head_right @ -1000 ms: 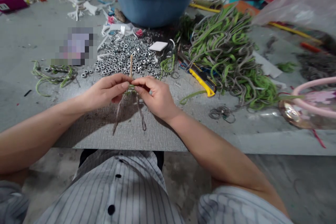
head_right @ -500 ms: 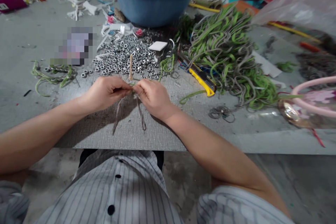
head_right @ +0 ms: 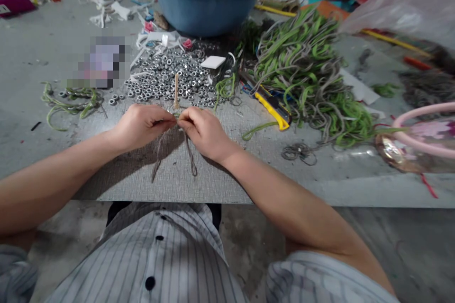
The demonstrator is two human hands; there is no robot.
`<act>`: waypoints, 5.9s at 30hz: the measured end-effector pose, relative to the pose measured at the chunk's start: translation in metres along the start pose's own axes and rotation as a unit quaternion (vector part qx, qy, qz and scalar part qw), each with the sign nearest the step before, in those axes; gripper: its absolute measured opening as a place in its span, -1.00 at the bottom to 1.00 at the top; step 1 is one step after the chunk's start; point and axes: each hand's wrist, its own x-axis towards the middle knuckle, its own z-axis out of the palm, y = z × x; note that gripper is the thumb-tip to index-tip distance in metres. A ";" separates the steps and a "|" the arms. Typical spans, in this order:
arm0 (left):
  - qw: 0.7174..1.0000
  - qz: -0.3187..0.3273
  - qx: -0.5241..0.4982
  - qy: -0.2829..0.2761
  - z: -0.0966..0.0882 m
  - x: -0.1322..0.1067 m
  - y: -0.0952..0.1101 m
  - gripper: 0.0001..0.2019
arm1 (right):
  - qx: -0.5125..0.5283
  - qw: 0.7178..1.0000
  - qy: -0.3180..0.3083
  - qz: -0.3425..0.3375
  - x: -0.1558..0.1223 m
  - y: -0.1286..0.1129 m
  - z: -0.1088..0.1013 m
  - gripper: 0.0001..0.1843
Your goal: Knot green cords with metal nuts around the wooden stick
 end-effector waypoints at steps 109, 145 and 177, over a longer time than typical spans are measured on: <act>0.994 -0.004 0.108 -0.025 0.015 -0.001 -0.010 -0.84 | -0.124 0.991 -0.022 -0.053 0.003 0.019 0.008 -0.84; 0.995 -0.058 0.074 -0.040 0.015 0.000 -0.006 -0.82 | -0.154 0.982 -0.009 -0.108 0.003 0.018 0.009 -0.79; 0.996 -0.049 0.075 -0.029 0.014 -0.005 -0.006 -0.85 | -0.086 0.990 0.006 -0.113 0.006 0.018 0.008 -0.88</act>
